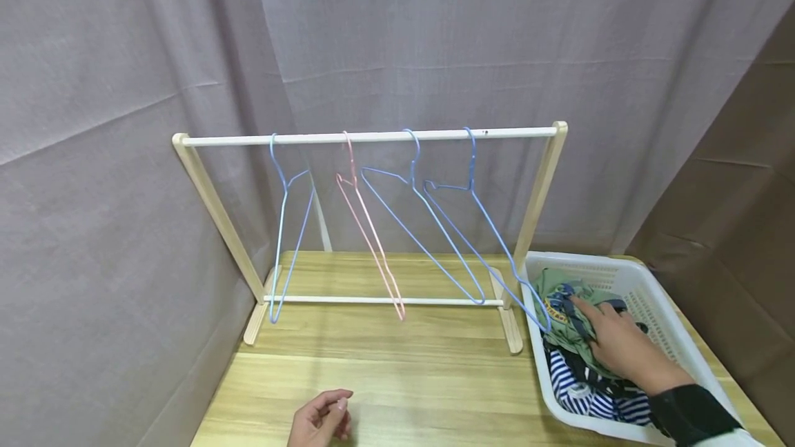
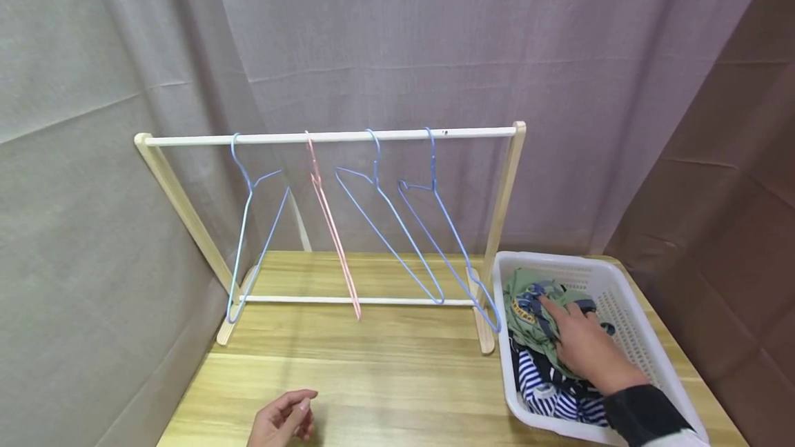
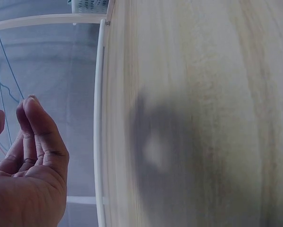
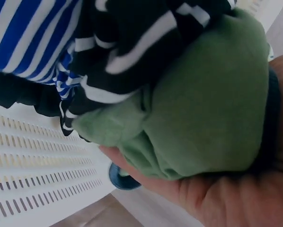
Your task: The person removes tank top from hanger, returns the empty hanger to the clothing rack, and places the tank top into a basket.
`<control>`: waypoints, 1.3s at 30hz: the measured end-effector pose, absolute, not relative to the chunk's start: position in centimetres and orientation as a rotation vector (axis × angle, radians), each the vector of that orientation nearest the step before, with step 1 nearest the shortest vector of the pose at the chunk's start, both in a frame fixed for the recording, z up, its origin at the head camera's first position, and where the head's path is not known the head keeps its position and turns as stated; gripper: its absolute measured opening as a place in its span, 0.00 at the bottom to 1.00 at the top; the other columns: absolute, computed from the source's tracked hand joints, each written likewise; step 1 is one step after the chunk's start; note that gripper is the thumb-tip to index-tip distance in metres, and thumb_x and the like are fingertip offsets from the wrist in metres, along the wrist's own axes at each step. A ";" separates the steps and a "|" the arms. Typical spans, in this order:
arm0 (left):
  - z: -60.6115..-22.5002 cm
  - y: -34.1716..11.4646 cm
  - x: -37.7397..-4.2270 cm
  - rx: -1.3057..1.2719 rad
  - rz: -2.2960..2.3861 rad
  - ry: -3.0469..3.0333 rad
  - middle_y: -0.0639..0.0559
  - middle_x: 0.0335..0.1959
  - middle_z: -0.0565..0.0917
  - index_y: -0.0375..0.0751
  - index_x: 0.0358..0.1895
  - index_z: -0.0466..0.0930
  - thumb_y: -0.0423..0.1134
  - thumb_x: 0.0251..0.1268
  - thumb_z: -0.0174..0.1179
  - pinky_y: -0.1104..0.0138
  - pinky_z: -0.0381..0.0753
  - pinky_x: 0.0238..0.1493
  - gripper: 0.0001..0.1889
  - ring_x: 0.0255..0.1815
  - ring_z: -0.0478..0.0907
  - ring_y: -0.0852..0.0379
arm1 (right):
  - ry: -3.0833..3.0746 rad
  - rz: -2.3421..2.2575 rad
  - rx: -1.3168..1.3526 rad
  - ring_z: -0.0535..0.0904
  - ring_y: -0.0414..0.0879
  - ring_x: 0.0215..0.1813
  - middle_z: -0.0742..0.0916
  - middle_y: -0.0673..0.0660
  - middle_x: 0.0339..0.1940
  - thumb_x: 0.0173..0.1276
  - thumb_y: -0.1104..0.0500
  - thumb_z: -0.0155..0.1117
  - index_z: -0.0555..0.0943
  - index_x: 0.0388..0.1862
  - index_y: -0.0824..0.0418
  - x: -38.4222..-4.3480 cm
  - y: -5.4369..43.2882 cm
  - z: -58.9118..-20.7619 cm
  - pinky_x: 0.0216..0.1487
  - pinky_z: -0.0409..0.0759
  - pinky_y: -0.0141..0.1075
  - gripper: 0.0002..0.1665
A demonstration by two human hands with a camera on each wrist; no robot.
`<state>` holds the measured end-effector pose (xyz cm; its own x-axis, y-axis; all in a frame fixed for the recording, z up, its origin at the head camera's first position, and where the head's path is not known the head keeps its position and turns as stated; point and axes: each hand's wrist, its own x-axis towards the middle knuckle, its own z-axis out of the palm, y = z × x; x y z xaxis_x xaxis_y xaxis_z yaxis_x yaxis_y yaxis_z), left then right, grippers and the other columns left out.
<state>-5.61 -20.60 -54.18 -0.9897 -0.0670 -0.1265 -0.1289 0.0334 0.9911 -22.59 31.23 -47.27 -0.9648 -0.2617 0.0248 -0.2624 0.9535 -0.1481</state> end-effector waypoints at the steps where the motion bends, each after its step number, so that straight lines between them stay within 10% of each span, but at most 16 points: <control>1: -54.1 -20.7 -5.6 -0.209 2.141 2.225 0.46 0.33 0.87 0.17 0.63 0.75 0.41 0.80 0.59 0.69 0.88 0.35 0.25 0.29 0.83 0.63 | -3.117 0.234 0.424 0.79 0.69 0.42 0.80 0.78 0.50 0.61 0.69 0.75 0.64 0.81 0.67 -22.7 31.2 -47.4 0.35 0.83 0.60 0.50; 17: -54.3 -21.2 -5.8 -0.203 2.099 2.262 0.44 0.35 0.88 0.18 0.63 0.76 0.41 0.81 0.59 0.69 0.89 0.36 0.25 0.32 0.85 0.61 | -3.363 0.324 0.454 0.67 0.92 0.62 0.67 0.92 0.66 0.73 0.61 0.69 0.52 0.83 0.71 -23.9 31.2 -48.5 0.56 0.74 0.77 0.49; 39: -53.7 -21.4 -6.7 -0.089 2.045 2.300 0.42 0.37 0.88 0.19 0.62 0.78 0.38 0.79 0.60 0.68 0.89 0.36 0.22 0.34 0.86 0.61 | -3.431 0.376 0.459 0.60 0.96 0.66 0.61 0.94 0.68 0.77 0.51 0.65 0.43 0.82 0.74 -23.9 31.0 -48.9 0.62 0.64 0.84 0.54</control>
<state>-6.74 -21.42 -53.73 -0.9964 -0.0015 -0.0849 -0.0845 0.1170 0.9895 -23.87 30.99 -48.94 -0.9090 -0.2882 -0.3011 -0.2161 0.9436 -0.2507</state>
